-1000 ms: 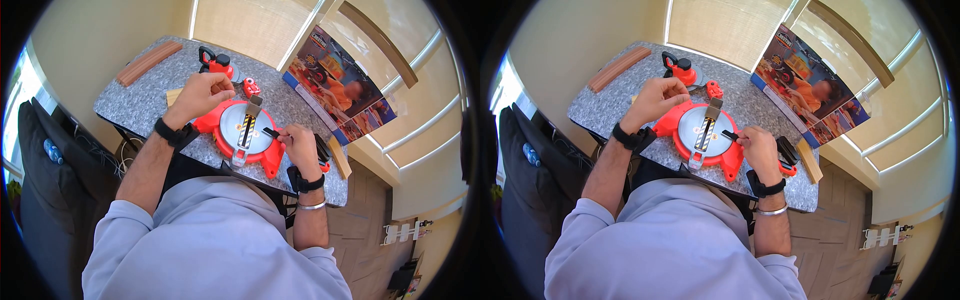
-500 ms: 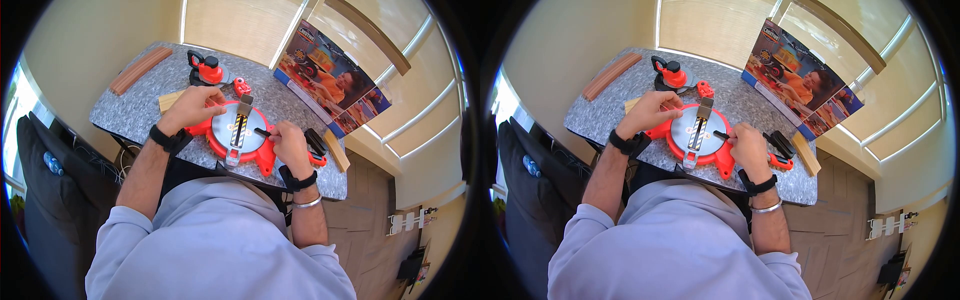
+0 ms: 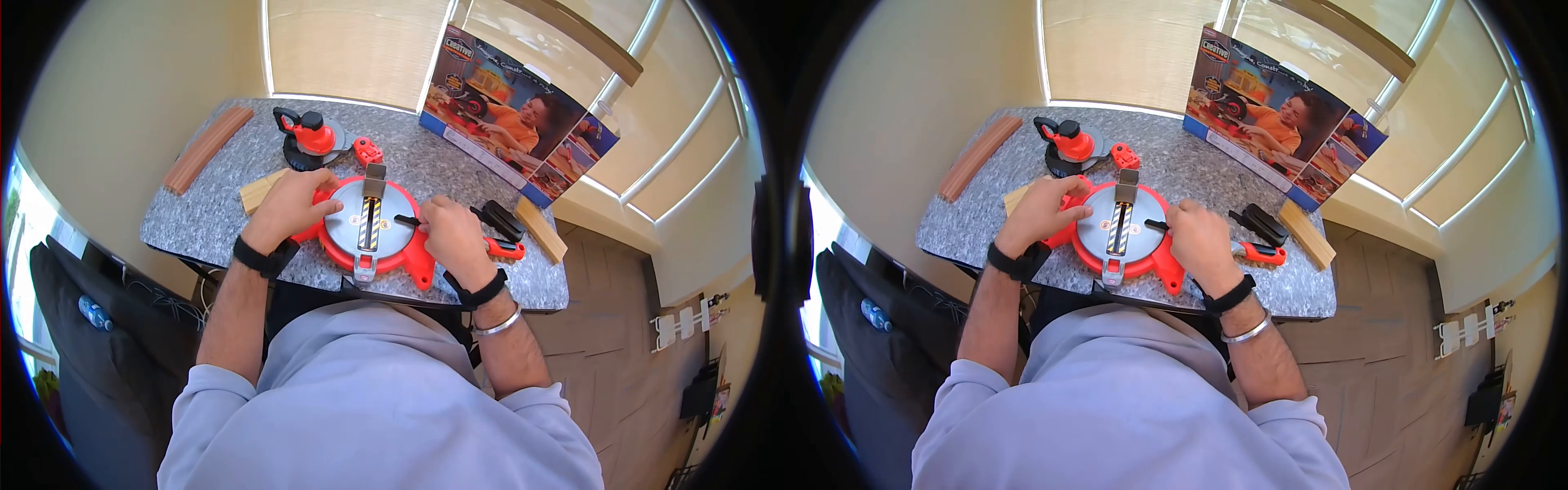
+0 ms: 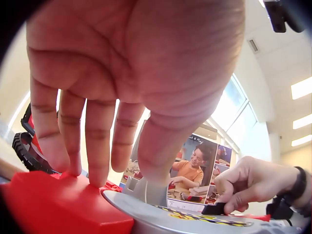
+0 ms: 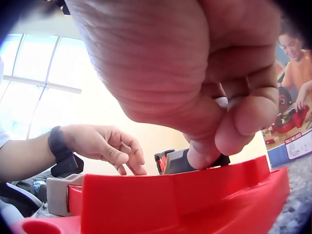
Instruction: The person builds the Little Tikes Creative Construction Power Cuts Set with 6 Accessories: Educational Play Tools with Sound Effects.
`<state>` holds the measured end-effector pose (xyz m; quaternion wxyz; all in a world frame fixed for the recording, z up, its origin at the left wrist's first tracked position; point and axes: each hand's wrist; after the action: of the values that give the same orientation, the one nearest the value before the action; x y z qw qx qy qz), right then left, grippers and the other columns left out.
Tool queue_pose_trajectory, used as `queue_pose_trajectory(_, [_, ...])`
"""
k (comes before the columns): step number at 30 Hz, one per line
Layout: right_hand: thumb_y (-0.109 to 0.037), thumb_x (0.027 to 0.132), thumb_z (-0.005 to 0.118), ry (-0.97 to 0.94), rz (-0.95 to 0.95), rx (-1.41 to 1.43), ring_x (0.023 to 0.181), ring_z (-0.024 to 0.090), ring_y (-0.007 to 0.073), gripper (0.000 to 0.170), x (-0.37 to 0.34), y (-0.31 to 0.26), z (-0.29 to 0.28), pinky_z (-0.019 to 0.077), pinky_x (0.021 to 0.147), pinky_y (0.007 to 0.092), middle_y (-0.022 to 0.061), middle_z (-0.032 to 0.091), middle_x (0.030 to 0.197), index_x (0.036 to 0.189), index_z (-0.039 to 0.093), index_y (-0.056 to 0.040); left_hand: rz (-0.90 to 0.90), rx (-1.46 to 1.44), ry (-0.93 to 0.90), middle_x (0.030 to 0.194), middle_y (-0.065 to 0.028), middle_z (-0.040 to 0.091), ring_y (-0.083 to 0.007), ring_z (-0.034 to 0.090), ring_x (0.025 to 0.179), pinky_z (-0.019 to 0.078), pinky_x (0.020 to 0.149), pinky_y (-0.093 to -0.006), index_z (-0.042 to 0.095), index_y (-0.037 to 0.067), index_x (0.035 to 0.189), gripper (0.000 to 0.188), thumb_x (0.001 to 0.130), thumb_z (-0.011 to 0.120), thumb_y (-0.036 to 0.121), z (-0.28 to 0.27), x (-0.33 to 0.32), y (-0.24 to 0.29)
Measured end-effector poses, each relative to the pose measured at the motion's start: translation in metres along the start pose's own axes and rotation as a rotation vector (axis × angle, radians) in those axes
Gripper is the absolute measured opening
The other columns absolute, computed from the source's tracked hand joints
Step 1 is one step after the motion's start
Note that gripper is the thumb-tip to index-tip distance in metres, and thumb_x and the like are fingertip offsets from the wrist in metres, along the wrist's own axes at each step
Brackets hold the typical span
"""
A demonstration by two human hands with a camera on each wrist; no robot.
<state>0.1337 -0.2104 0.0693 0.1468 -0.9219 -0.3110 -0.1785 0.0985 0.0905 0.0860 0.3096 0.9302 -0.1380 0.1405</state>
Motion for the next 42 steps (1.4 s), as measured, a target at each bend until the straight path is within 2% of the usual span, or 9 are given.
queue_pose_trajectory(9, [-0.003, 0.082, 0.076, -0.090, -0.044, 0.102, 0.088, 0.072, 0.0366, 0.009, 0.007, 0.014, -0.019, 0.0562, 0.074, 0.0478, 0.0128, 0.073, 0.090, 0.091, 0.075, -0.0051, -0.034, -0.013, 0.006, 0.100, -0.0181, 0.079, -0.0336, 0.077, 0.095, 0.0590, 0.085, -0.0413, 0.073, 0.000, 0.107, 0.033, 0.085, 0.085, 0.022, -0.006, -0.001, 0.003])
queue_pose_trajectory(12, [-0.011, 0.081, 0.082, -0.240, 0.035, 0.132, 0.087, 0.076, 0.0344, 0.017, 0.012, 0.022, -0.040, 0.0588, 0.078, 0.0439, 0.0141, 0.078, 0.088, 0.095, 0.079, -0.0041, -0.087, -0.027, 0.012, 0.098, -0.0170, 0.079, -0.0308, 0.078, 0.091, 0.0600, 0.081, -0.0403, 0.073, 0.000, 0.106, 0.033, 0.086, 0.085, 0.023, -0.009, 0.000, 0.005])
queue_pose_trajectory(15, [-0.015, 0.082, 0.083, -0.133, 0.073, 0.002, 0.086, 0.076, 0.0360, 0.014, 0.016, 0.049, -0.044, 0.0595, 0.076, 0.0470, 0.0138, 0.078, 0.085, 0.095, 0.080, -0.0086, -0.069, -0.093, 0.075, 0.094, -0.0162, 0.079, -0.0274, 0.079, 0.084, 0.0608, 0.076, -0.0375, 0.073, -0.001, 0.104, 0.030, 0.088, 0.085, 0.022, -0.014, 0.001, 0.008])
queue_pose_trajectory(17, [-0.015, 0.081, 0.084, -0.160, 0.123, -0.022, 0.087, 0.076, 0.0359, 0.015, 0.021, 0.070, -0.047, 0.0596, 0.077, 0.0469, 0.0140, 0.078, 0.086, 0.094, 0.080, -0.0087, -0.046, -0.156, 0.138, 0.089, -0.0117, 0.079, -0.0181, 0.077, 0.080, 0.0594, 0.074, -0.0323, 0.073, -0.001, 0.105, 0.023, 0.092, 0.083, 0.015, -0.017, 0.002, 0.011])
queue_pose_trajectory(26, [-0.015, 0.073, 0.090, -0.311, 0.298, -0.140, 0.097, 0.075, 0.0375, 0.025, 0.025, 0.128, -0.028, 0.0594, 0.083, 0.0475, 0.0170, 0.077, 0.097, 0.095, 0.079, -0.0095, -0.056, -0.267, 0.256, 0.083, -0.0043, 0.076, -0.0062, 0.068, 0.074, 0.0544, 0.069, -0.0248, 0.074, 0.000, 0.101, 0.017, 0.097, 0.080, 0.014, -0.021, 0.004, 0.013])
queue_pose_trajectory(30, [-0.013, 0.071, 0.091, -0.329, 0.230, -0.185, 0.097, 0.075, 0.0382, 0.026, 0.023, 0.132, -0.019, 0.0597, 0.084, 0.0486, 0.0172, 0.077, 0.097, 0.094, 0.079, -0.0095, -0.052, -0.257, 0.257, 0.082, -0.0032, 0.075, -0.0050, 0.067, 0.074, 0.0538, 0.068, -0.0238, 0.074, 0.000, 0.100, 0.015, 0.097, 0.080, 0.013, -0.022, 0.004, 0.014])
queue_pose_trajectory(36, [-0.009, 0.073, 0.086, -0.387, 0.220, -0.249, 0.098, 0.075, 0.0381, 0.020, 0.028, 0.122, -0.021, 0.0601, 0.085, 0.0483, 0.0174, 0.077, 0.098, 0.092, 0.079, -0.0101, -0.048, -0.241, 0.279, 0.081, -0.0097, 0.078, -0.0136, 0.075, 0.071, 0.0581, 0.067, -0.0283, 0.075, 0.000, 0.098, 0.016, 0.093, 0.082, 0.014, -0.022, 0.004, 0.014])
queue_pose_trajectory(38, [-0.008, 0.074, 0.083, -0.412, 0.219, -0.261, 0.098, 0.075, 0.0381, 0.018, 0.030, 0.121, -0.022, 0.0602, 0.085, 0.0480, 0.0175, 0.077, 0.098, 0.091, 0.079, -0.0104, -0.057, -0.245, 0.250, 0.082, -0.0035, 0.075, -0.0052, 0.067, 0.074, 0.0544, 0.068, -0.0241, 0.074, -0.001, 0.099, 0.015, 0.096, 0.080, 0.012, -0.023, 0.003, 0.014])
queue_pose_trajectory(42, [-0.007, 0.075, 0.080, -0.342, 0.159, -0.249, 0.094, 0.075, 0.0373, 0.018, 0.028, 0.121, -0.024, 0.0605, 0.083, 0.0472, 0.0160, 0.078, 0.096, 0.093, 0.080, -0.0117, -0.057, -0.260, 0.260, 0.082, -0.0036, 0.076, -0.0054, 0.068, 0.075, 0.0548, 0.069, -0.0241, 0.074, -0.001, 0.099, 0.014, 0.096, 0.080, 0.012, -0.025, 0.002, 0.016])
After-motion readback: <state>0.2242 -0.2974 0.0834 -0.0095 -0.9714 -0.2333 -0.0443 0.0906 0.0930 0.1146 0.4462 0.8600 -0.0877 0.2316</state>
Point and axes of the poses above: each hand's wrist, its own x-axis towards the middle knuckle, its own z-axis out of the palm, y = z × x
